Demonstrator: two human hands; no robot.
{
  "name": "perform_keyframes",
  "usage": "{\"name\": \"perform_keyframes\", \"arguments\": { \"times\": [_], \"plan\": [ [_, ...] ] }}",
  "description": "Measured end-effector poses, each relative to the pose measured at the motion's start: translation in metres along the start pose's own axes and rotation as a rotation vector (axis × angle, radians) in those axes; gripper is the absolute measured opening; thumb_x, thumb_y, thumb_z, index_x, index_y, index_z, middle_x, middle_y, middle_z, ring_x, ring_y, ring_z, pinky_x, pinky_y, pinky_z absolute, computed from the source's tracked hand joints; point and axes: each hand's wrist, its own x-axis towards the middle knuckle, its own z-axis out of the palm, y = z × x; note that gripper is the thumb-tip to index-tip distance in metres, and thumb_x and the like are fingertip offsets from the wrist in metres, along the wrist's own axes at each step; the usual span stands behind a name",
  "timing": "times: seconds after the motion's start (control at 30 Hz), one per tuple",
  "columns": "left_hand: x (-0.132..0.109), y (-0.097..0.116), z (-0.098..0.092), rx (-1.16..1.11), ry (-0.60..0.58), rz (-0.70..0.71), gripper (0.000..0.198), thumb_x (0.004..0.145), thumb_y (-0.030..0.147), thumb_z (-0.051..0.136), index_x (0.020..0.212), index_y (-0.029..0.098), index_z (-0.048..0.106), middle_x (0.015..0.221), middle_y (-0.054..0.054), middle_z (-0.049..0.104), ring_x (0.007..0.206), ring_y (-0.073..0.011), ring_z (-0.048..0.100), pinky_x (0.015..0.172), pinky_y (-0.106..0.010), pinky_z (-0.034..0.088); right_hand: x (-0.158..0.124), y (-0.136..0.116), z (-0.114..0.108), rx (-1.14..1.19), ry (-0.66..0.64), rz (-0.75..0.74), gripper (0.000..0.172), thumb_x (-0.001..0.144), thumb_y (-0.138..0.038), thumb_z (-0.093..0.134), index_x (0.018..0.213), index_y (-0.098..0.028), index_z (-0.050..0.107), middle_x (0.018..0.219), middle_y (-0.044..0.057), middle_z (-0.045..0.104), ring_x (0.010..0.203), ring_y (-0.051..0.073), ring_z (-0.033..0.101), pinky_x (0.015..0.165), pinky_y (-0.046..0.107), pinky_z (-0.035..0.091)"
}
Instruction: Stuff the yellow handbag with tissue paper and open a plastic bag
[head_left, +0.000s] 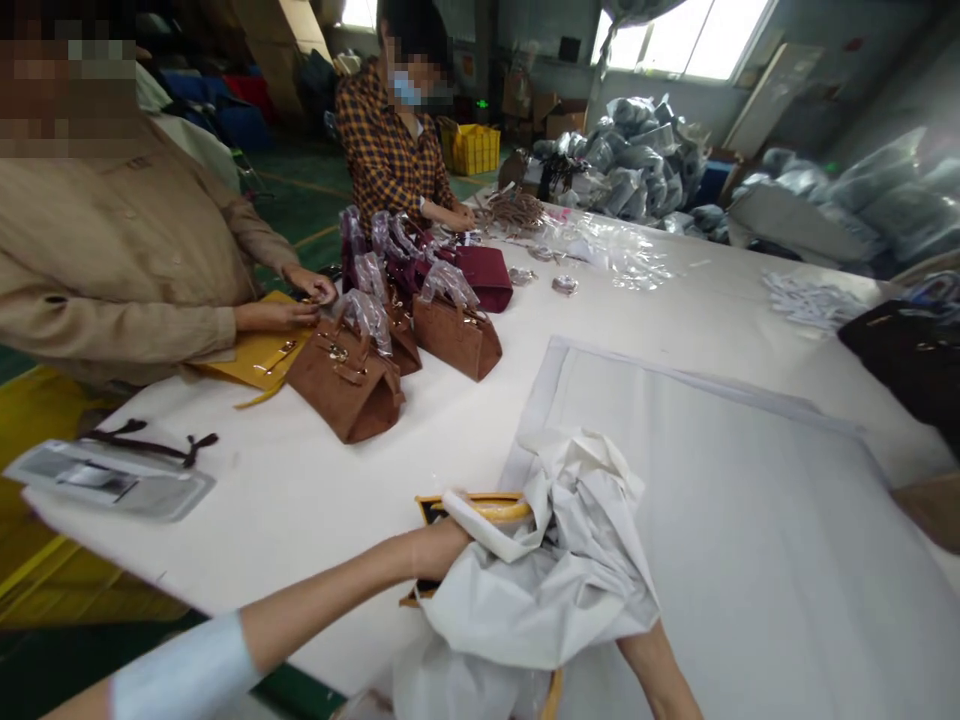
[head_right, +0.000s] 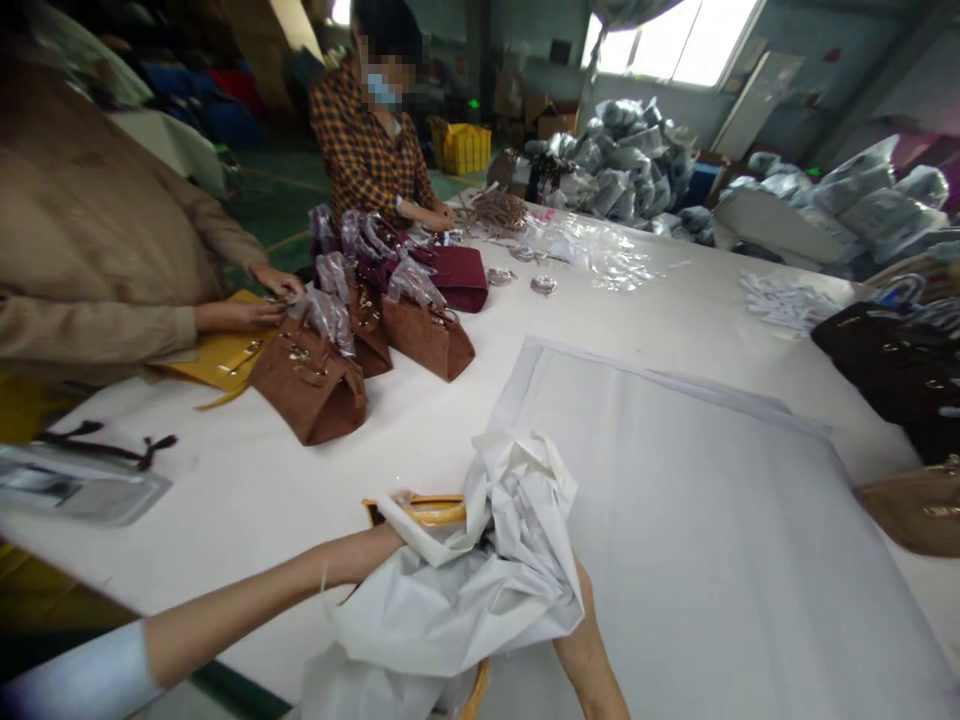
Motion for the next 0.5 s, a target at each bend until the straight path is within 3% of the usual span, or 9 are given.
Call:
{"name": "perform_keyframes", "arguments": {
  "times": [0.07, 0.17, 0.27, 0.37, 0.43, 0.5],
  "plan": [
    [-0.015, 0.016, 0.002, 0.036, -0.125, -0.056, 0.049, 0.064, 0.021, 0.084, 0.112, 0.023, 0.074, 0.112, -0.005, 0.076, 0.127, -0.0318, 0.058, 0.114, -0.04, 0.04, 0.001, -0.011, 0.004, -0.012, 0.044, -0.064, 0.056, 0.09, -0.066, 0.053, 0.125, -0.024, 0.065, 0.111, 0.012, 0.074, 0.101, 0.03, 0.072, 0.091, 0.043, 0.06],
    [-0.022, 0.027, 0.004, -0.214, -0.187, -0.136, 0.05, 0.082, 0.042, 0.069, 0.127, 0.02, 0.065, 0.125, -0.01, 0.071, 0.127, -0.0309, 0.058, 0.115, -0.045, 0.037, 0.004, -0.028, 0.015, -0.072, 0.046, -0.195, 0.047, 0.093, -0.056, 0.055, 0.126, -0.023, 0.062, 0.11, 0.011, 0.073, 0.098, 0.027, 0.072, 0.086, 0.037, 0.062],
    [-0.006, 0.02, 0.007, -0.437, -0.176, -0.169, 0.064, 0.087, 0.062, 0.056, 0.135, 0.02, 0.056, 0.125, -0.014, 0.069, 0.117, -0.0307, 0.064, 0.108, -0.047, 0.045, 0.013, -0.051, 0.025, -0.2, -0.134, -0.29, 0.044, 0.095, -0.042, 0.056, 0.135, -0.024, 0.052, 0.119, 0.011, 0.069, 0.108, 0.027, 0.067, 0.091, 0.037, 0.06],
    [0.01, 0.009, 0.012, -0.441, -0.267, -0.245, 0.075, 0.084, 0.072, 0.051, 0.137, 0.019, 0.053, 0.122, -0.015, 0.069, 0.115, -0.0323, 0.065, 0.103, -0.047, 0.048, 0.026, -0.072, 0.03, -0.369, -0.404, -0.404, 0.043, 0.098, -0.028, 0.046, 0.141, -0.026, 0.047, 0.129, 0.011, 0.061, 0.122, 0.028, 0.055, 0.106, 0.043, 0.049],
    [0.013, 0.006, 0.013, -0.422, -0.34, -0.262, 0.076, 0.085, 0.074, 0.048, 0.139, 0.02, 0.051, 0.123, -0.015, 0.069, 0.116, -0.033, 0.064, 0.104, -0.047, 0.046, 0.034, -0.079, 0.032, -0.457, -0.518, -0.406, 0.041, 0.097, -0.021, 0.041, 0.137, -0.026, 0.051, 0.125, 0.01, 0.061, 0.118, 0.026, 0.054, 0.103, 0.043, 0.049],
    [0.011, 0.006, 0.011, -0.378, -0.306, -0.225, 0.074, 0.087, 0.072, 0.047, 0.141, 0.022, 0.049, 0.122, -0.012, 0.07, 0.116, -0.0307, 0.064, 0.105, -0.044, 0.045, 0.042, -0.078, 0.035, -0.536, -0.536, -0.382, 0.033, 0.095, -0.018, 0.041, 0.121, -0.022, 0.061, 0.113, 0.01, 0.064, 0.104, 0.025, 0.058, 0.093, 0.039, 0.052]
  ]
}}
